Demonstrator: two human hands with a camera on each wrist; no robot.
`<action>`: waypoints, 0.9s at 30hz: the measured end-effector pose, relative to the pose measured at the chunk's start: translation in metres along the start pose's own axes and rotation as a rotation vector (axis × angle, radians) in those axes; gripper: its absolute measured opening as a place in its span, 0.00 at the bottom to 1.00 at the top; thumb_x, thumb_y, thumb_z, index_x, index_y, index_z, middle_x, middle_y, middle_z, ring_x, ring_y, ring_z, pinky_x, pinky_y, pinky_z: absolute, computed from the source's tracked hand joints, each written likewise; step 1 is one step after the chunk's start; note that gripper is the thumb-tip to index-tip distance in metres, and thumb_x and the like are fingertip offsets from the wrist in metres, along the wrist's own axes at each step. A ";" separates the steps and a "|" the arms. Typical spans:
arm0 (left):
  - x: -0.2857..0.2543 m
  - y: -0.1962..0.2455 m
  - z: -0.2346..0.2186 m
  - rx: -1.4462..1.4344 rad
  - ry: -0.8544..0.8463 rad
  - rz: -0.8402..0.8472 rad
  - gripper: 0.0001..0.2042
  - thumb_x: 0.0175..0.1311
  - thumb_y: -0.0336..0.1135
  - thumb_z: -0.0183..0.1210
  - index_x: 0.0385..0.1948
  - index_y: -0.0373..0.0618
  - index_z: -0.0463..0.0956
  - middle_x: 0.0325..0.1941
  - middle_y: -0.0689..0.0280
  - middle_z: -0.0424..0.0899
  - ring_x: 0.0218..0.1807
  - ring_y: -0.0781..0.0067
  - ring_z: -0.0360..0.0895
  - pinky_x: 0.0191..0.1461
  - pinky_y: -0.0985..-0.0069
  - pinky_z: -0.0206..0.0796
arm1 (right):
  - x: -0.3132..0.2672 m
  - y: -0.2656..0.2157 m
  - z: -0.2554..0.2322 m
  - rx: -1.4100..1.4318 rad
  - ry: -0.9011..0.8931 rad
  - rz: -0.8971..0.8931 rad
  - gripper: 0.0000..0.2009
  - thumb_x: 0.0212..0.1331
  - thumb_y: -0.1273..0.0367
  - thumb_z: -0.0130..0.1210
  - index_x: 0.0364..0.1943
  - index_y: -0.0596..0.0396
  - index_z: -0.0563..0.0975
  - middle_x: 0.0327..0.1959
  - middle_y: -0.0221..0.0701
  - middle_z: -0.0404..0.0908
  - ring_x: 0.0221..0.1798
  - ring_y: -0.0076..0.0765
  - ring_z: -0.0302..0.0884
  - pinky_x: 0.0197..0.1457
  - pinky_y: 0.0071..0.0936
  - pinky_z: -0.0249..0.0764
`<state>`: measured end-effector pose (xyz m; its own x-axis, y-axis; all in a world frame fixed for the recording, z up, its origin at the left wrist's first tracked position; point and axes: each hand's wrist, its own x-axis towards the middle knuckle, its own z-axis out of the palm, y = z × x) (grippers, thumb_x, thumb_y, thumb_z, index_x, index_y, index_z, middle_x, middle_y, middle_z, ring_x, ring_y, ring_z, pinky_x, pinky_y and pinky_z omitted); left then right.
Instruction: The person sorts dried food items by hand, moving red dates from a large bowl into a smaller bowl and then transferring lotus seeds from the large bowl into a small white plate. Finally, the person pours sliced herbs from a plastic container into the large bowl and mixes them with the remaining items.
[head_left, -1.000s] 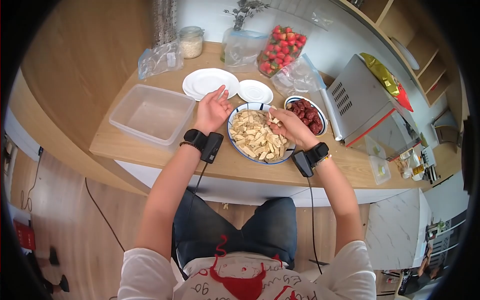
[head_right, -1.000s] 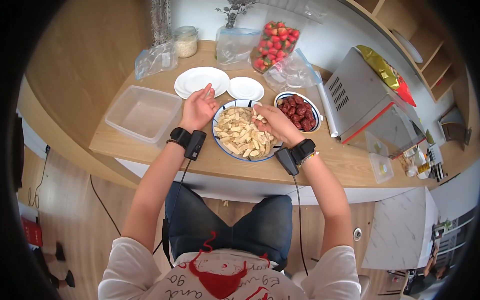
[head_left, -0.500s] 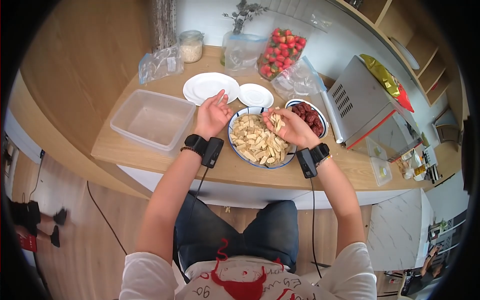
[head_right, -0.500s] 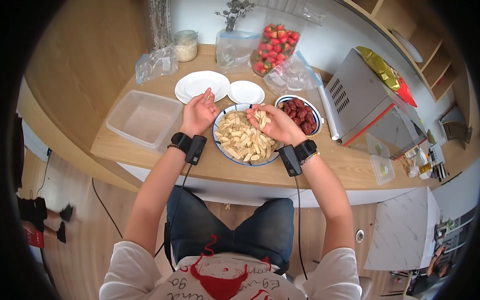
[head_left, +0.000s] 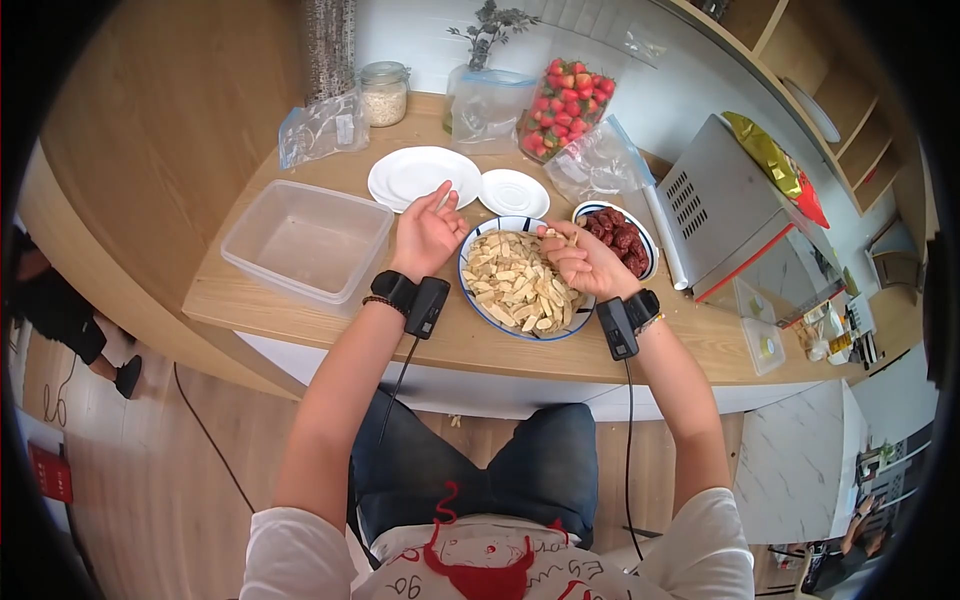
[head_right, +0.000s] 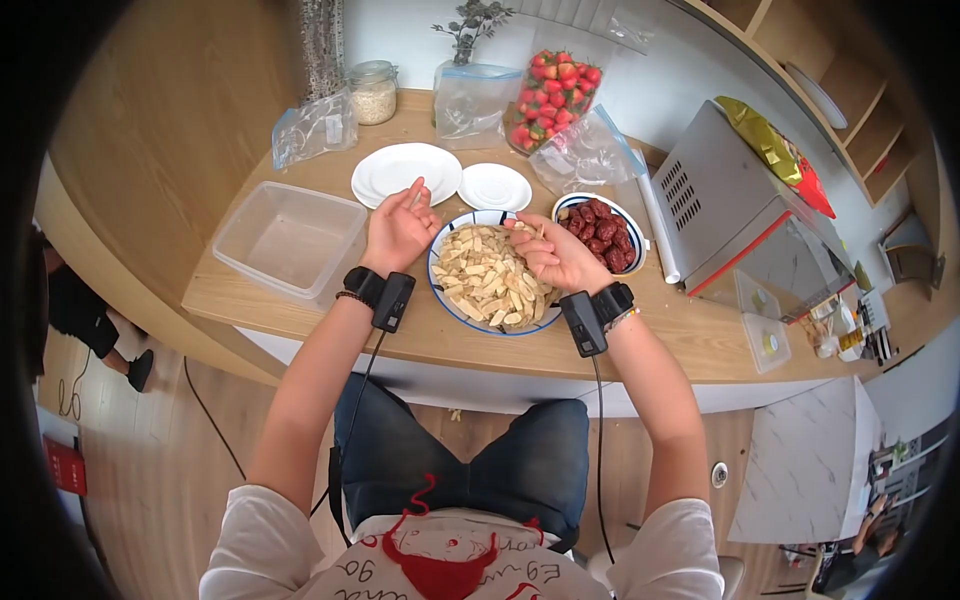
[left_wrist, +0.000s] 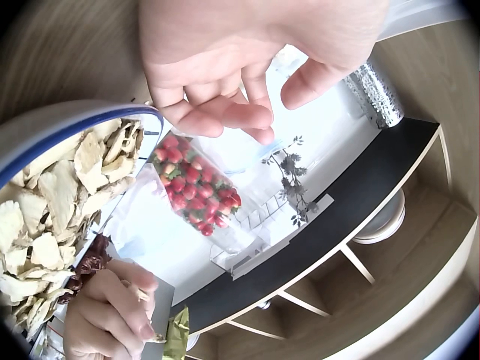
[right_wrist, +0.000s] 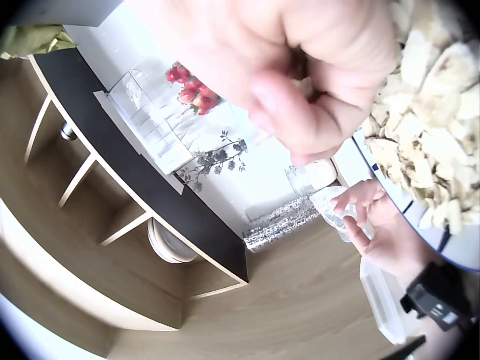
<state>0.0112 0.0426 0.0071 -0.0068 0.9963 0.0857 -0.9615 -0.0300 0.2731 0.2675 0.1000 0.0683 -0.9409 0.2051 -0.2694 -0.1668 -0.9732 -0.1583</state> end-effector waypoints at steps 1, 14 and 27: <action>0.000 0.000 -0.001 0.002 0.002 0.002 0.16 0.61 0.35 0.50 0.49 0.42 0.68 0.42 0.65 0.72 0.36 0.73 0.67 0.44 0.74 0.62 | 0.000 -0.002 -0.003 -0.036 0.008 -0.018 0.13 0.69 0.63 0.38 0.38 0.62 0.67 0.21 0.26 0.61 0.14 0.16 0.54 0.10 0.14 0.52; 0.000 -0.001 0.001 -0.005 0.020 0.011 0.16 0.60 0.34 0.51 0.49 0.42 0.68 0.41 0.66 0.72 0.35 0.74 0.67 0.45 0.74 0.62 | 0.000 0.025 0.032 -0.039 0.218 -0.397 0.17 0.67 0.70 0.34 0.53 0.72 0.63 0.52 0.50 0.67 0.57 0.46 0.67 0.57 0.33 0.73; 0.000 0.000 0.001 -0.032 -0.007 0.004 0.15 0.61 0.34 0.50 0.49 0.42 0.69 0.39 0.64 0.76 0.38 0.73 0.69 0.45 0.75 0.61 | 0.010 0.025 0.026 0.099 0.085 -0.449 0.19 0.67 0.72 0.33 0.58 0.72 0.60 0.61 0.54 0.59 0.66 0.51 0.57 0.65 0.38 0.66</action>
<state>0.0114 0.0423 0.0077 -0.0091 0.9956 0.0935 -0.9698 -0.0316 0.2420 0.2463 0.0754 0.0868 -0.7427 0.6119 -0.2721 -0.5829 -0.7907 -0.1870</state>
